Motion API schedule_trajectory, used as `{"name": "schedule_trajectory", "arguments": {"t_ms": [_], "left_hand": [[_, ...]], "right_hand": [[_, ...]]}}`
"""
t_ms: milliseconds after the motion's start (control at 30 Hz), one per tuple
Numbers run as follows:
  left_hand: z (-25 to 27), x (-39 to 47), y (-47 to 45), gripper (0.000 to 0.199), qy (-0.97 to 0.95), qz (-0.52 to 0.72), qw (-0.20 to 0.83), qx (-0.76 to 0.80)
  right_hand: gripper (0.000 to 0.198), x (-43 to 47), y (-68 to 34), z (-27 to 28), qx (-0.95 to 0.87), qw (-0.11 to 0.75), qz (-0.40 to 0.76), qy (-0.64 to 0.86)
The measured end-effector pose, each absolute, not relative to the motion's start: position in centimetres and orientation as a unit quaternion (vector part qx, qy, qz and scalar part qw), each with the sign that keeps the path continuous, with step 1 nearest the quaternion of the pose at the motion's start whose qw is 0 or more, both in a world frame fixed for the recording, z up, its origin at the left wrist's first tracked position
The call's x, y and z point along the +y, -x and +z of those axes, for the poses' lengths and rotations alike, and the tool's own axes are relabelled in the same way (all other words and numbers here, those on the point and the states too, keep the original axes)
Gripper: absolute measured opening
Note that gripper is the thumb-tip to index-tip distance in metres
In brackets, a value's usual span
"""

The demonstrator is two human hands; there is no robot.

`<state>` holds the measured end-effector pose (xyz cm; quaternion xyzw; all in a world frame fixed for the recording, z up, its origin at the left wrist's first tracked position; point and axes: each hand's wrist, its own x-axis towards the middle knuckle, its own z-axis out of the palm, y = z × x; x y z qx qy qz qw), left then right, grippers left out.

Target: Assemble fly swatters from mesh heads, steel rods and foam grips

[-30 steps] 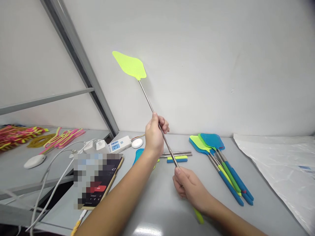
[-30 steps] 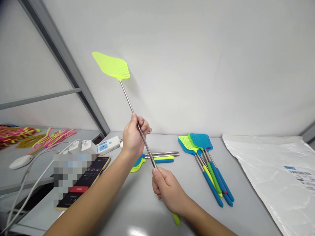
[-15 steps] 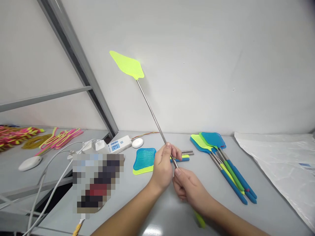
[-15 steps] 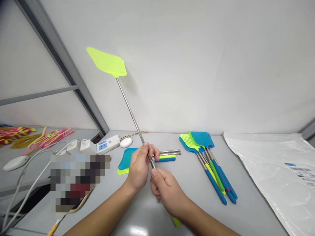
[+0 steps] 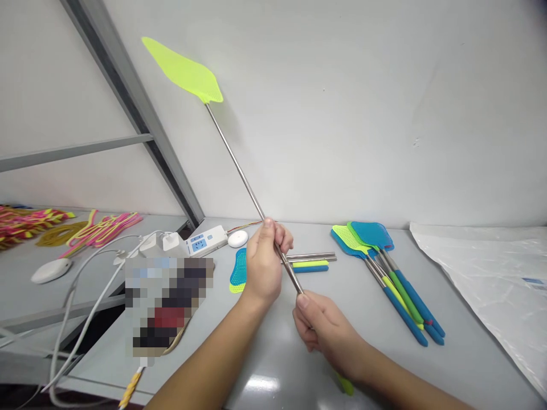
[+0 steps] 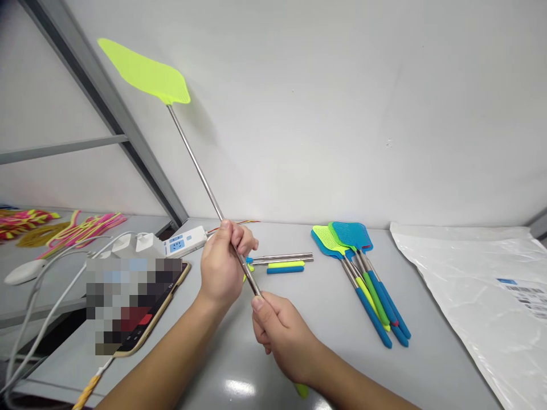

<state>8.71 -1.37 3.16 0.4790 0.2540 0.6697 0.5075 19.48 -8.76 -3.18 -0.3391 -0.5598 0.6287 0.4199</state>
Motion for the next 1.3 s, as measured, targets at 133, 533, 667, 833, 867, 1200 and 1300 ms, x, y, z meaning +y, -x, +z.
{"name": "schedule_trajectory", "arguments": {"t_ms": [133,533,667,833,867,1200,1300], "left_hand": [[3.4,-1.4,-8.6,0.041,-0.471,0.685,0.499,0.243],[0.9,-4.1,-10.5,0.04,-0.495,0.581,0.591,0.26],[2.1,-3.7,-10.2,0.038,-0.499,0.582,0.586,0.263],[4.0,-2.9,-9.9,0.039,-0.494,0.599,0.574,0.26],[4.3,-2.8,-9.9,0.04,-0.494,0.601,0.574,0.256],[6.3,-1.8,-9.2,0.038,-0.454,0.67,0.546,0.215],[6.9,-1.5,-9.0,0.039,-0.466,0.665,0.541,0.22]], "right_hand": [[0.048,-8.7,-20.0,-3.1,-0.585,0.404,0.61,0.35],[0.041,-7.8,-21.2,-1.1,-0.548,0.421,0.629,0.355],[0.044,-7.5,-20.9,-0.8,-0.532,0.411,0.665,0.324],[0.047,-7.4,-20.3,0.0,-0.526,0.426,0.667,0.309],[0.047,-7.5,-20.3,0.2,-0.528,0.427,0.666,0.31],[0.045,-9.7,-21.1,-0.4,-0.543,0.396,0.648,0.359],[0.046,-10.6,-21.6,-0.7,-0.547,0.395,0.635,0.376]]}}
